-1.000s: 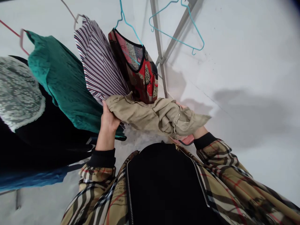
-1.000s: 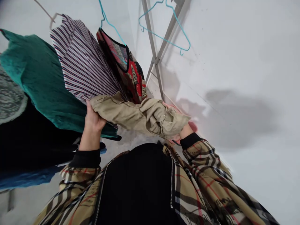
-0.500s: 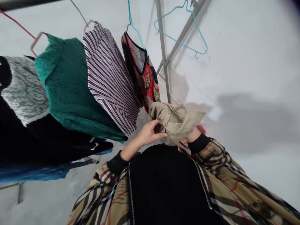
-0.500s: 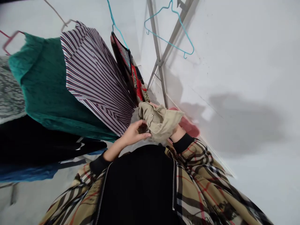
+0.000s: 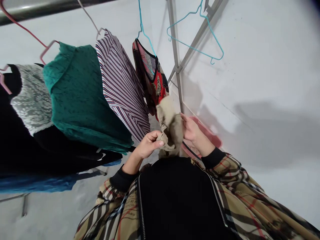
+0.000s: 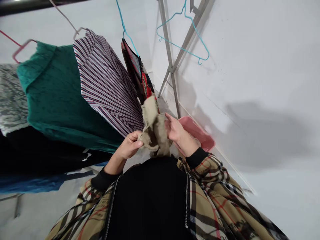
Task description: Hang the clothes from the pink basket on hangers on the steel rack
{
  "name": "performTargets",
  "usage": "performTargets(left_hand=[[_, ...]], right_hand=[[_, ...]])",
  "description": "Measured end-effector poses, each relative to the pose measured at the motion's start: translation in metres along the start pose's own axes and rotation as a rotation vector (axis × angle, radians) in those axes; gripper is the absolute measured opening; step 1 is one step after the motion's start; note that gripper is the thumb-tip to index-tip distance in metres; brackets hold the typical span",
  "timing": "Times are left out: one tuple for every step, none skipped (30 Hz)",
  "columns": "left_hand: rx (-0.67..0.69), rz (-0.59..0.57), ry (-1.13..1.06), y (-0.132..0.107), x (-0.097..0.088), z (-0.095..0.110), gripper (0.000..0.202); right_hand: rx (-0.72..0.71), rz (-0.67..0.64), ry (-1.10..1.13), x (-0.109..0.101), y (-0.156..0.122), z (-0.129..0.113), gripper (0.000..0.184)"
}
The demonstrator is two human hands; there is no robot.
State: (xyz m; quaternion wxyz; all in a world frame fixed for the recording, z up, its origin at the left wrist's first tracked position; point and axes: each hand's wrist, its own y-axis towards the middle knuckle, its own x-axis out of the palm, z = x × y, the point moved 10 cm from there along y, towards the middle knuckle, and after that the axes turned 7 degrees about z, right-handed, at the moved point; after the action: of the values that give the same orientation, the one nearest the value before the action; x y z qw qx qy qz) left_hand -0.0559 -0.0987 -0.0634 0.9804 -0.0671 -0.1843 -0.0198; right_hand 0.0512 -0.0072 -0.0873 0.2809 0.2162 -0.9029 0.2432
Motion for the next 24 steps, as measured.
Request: performTargets(left_hand=[[0.001,0.01,-0.043,-0.001,0.0,-0.001,0.045],[-0.008,0.019,-0.092,-0.001,-0.001,-0.002,0.044],[-0.024,0.029,-0.145,-0.003,-0.003,-0.004,0.045],[-0.039,0.039,-0.193,-0.004,-0.005,-0.005,0.046],[-0.048,0.049,-0.234,-0.006,-0.009,-0.005,0.047],[-0.049,0.062,-0.266,-0.007,-0.014,-0.004,0.048],[-0.045,0.079,-0.291,-0.008,-0.021,-0.003,0.049],[-0.036,0.103,-0.312,-0.009,-0.028,-0.002,0.05],[-0.024,0.135,-0.331,-0.01,-0.036,-0.001,0.051],[-0.013,0.175,-0.345,-0.011,-0.044,0.0,0.051],[-0.006,0.217,-0.356,-0.011,-0.052,-0.001,0.052],[-0.006,0.259,-0.365,-0.011,-0.058,-0.002,0.053],[-0.014,0.294,-0.372,-0.012,-0.063,-0.005,0.054],[-0.026,0.323,-0.377,-0.013,-0.067,-0.007,0.054],[-0.036,0.347,-0.381,-0.013,-0.07,-0.009,0.055],[-0.038,0.369,-0.384,-0.014,-0.073,-0.009,0.056],[-0.034,0.389,-0.387,-0.015,-0.075,-0.009,0.057],[-0.024,0.407,-0.39,-0.016,-0.076,-0.007,0.058],[-0.01,0.425,-0.393,-0.017,-0.078,-0.005,0.058],[0.004,0.439,-0.396,-0.018,-0.079,-0.003,0.057],[0.015,0.445,-0.395,-0.019,-0.078,-0.002,0.056],[0.023,0.436,-0.386,-0.018,-0.076,-0.001,0.055],[0.025,0.409,-0.366,-0.017,-0.072,-0.001,0.055],[0.024,0.363,-0.336,-0.016,-0.065,-0.001,0.054]], right_hand=[[0.082,-0.028,0.012,0.003,0.001,0.01,0.033],[0.168,-0.051,0.025,0.005,-0.001,0.02,0.038],[0.24,-0.059,0.031,0.006,-0.004,0.029,0.043],[0.282,-0.048,0.019,0.005,-0.008,0.036,0.046],[0.28,-0.018,-0.019,0.001,-0.011,0.038,0.047],[0.228,0.023,-0.087,-0.005,-0.013,0.036,0.046],[0.15,0.061,-0.177,-0.01,-0.014,0.031,0.046],[0.056,0.09,-0.281,-0.012,-0.016,0.024,0.048],[-0.037,0.099,-0.401,-0.012,-0.018,0.018,0.05],[-0.135,0.102,-0.532,-0.01,-0.019,0.012,0.054],[-0.24,0.115,-0.669,-0.007,-0.021,0.006,0.058],[-0.352,0.149,-0.804,-0.004,-0.024,0.0,0.061],[-0.469,0.203,-0.922,0.0,-0.028,-0.005,0.062],[-0.581,0.267,-1.011,0.003,-0.033,-0.01,0.06],[-0.677,0.334,-1.059,0.005,-0.04,-0.013,0.055],[-0.739,0.389,-1.065,0.005,-0.046,-0.013,0.049],[-0.754,0.428,-1.033,0.003,-0.051,-0.01,0.042],[-0.712,0.449,-0.975,-0.002,-0.052,-0.003,0.036],[-0.604,0.451,-0.891,-0.01,-0.05,0.008,0.034],[-0.452,0.437,-0.798,-0.019,-0.047,0.023,0.037],[-0.283,0.406,-0.712,-0.025,-0.043,0.041,0.043],[-0.111,0.356,-0.637,-0.028,-0.04,0.06,0.049],[0.046,0.297,-0.572,-0.028,-0.038,0.078,0.054],[0.163,0.234,-0.524,-0.025,-0.037,0.091,0.057]])
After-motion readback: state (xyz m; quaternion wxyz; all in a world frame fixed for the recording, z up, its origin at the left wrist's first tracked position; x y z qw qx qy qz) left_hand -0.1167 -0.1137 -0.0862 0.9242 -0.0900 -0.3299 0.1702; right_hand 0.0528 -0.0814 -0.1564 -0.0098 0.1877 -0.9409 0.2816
